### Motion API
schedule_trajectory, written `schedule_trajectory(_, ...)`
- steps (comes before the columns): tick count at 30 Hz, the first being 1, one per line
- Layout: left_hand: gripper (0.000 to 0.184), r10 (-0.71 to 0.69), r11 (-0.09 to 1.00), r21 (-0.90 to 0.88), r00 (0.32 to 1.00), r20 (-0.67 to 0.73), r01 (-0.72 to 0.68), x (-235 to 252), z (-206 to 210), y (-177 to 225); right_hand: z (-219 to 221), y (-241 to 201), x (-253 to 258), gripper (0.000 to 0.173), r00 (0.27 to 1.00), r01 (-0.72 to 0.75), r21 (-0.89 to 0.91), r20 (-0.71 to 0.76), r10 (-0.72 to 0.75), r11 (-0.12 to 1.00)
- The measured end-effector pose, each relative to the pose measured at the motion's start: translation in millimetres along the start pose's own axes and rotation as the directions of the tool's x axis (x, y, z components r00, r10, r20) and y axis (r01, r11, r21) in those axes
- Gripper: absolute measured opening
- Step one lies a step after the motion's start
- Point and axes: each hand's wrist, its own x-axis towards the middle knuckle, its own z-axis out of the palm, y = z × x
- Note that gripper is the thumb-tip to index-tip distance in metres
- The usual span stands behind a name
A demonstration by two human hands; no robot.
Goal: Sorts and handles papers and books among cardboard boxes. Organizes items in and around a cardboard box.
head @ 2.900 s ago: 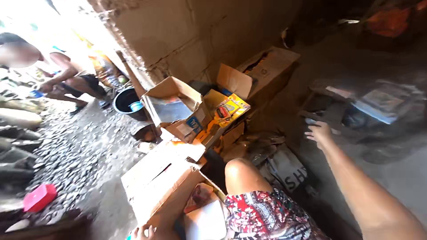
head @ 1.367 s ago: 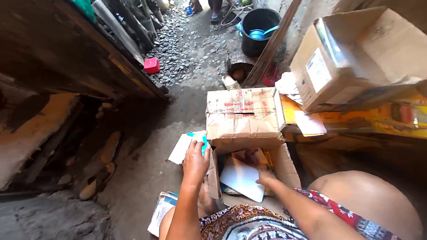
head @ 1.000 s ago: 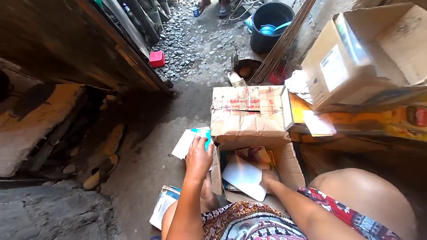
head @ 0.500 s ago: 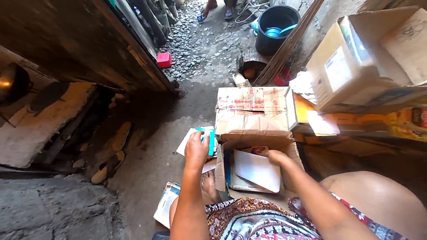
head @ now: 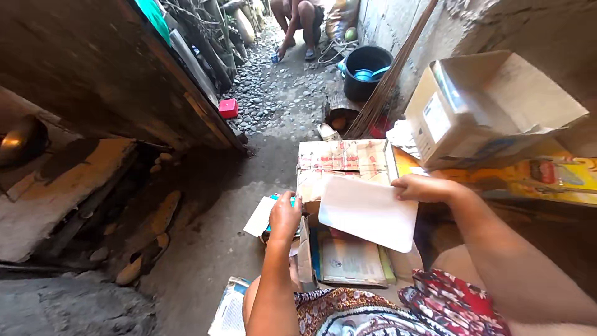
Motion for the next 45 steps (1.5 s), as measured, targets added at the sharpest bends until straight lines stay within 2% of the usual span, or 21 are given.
schedule_trajectory(3, 0.042, 0.018, 0.998, -0.060, 0.999, 0.043, -0.016, 3, 8, 1, -2, 20, -7, 0.021, 0.996, 0.038, 0.208, -0.086, -0.021, 0.977)
schedule_trajectory(5, 0.043, 0.047, 0.992, -0.122, 0.995, 0.087, -0.037, 7, 15, 1, 8, 36, -4, 0.023, 0.988, 0.092, 0.397, -0.150, -0.034, 0.913)
schedule_trajectory(8, 0.040, 0.133, 0.946, -0.315, 0.978, 0.160, -0.077, 10, 30, 4, 26, 41, -1, 0.022, 0.978, 0.154, 0.600, -0.205, -0.035, 0.785)
schedule_trajectory(10, 0.039, 0.163, 0.883, -0.467, 0.960, 0.227, -0.039, 10, 42, 11, 34, 43, 4, 0.021, 0.974, 0.186, 0.657, -0.222, -0.048, 0.731)
schedule_trajectory(14, 0.040, 0.083, 0.761, -0.626, 0.931, 0.355, 0.171, 0, 56, 33, 37, 41, 12, 0.022, 0.973, 0.205, 0.684, -0.222, -0.069, 0.700)
schedule_trajectory(20, 0.043, -0.031, 0.630, -0.720, 0.935, 0.354, 0.293, 13, 82, 41, 35, 39, 22, 0.023, 0.972, 0.226, 0.723, -0.208, -0.105, 0.653)
schedule_trajectory(23, 0.024, -0.032, 0.589, -0.779, 0.970, 0.242, 0.214, 19, 90, 41, 36, 37, 27, 0.023, 0.975, 0.212, 0.725, -0.200, -0.094, 0.655)
schedule_trajectory(26, 0.018, -0.005, 0.550, -0.825, 0.988, 0.153, 0.130, 22, 93, 39, 43, 37, 37, 0.027, 0.974, 0.164, 0.697, -0.228, -0.001, 0.698)
schedule_trajectory(31, 0.014, 0.035, 0.501, -0.865, 0.998, 0.042, 0.019, 19, 96, 46, 60, 33, 49, 0.067, 0.948, 0.085, 0.552, -0.300, 0.103, 0.829)
schedule_trajectory(32, 0.014, 0.050, 0.505, -0.863, 0.999, 0.007, -0.019, 19, 98, 46, 63, 28, 48, 0.067, 0.936, 0.097, 0.511, -0.338, 0.096, 0.854)
schedule_trajectory(35, 0.017, 0.081, 0.520, -0.850, 0.996, -0.046, -0.082, 17, 103, 48, 73, 6, 38, 0.055, 0.902, 0.221, 0.451, -0.432, -0.006, 0.865)
schedule_trajectory(41, 0.016, 0.191, 0.486, -0.866, 0.981, -0.023, -0.115, 4, 113, 58, 93, -22, 29, 0.054, 0.907, 0.352, 0.534, -0.398, -0.139, 0.769)
schedule_trajectory(45, 0.013, 0.255, 0.556, -0.815, 0.967, -0.020, -0.163, -4, 119, 62, 100, -27, 34, 0.050, 0.913, 0.361, 0.585, -0.381, -0.146, 0.726)
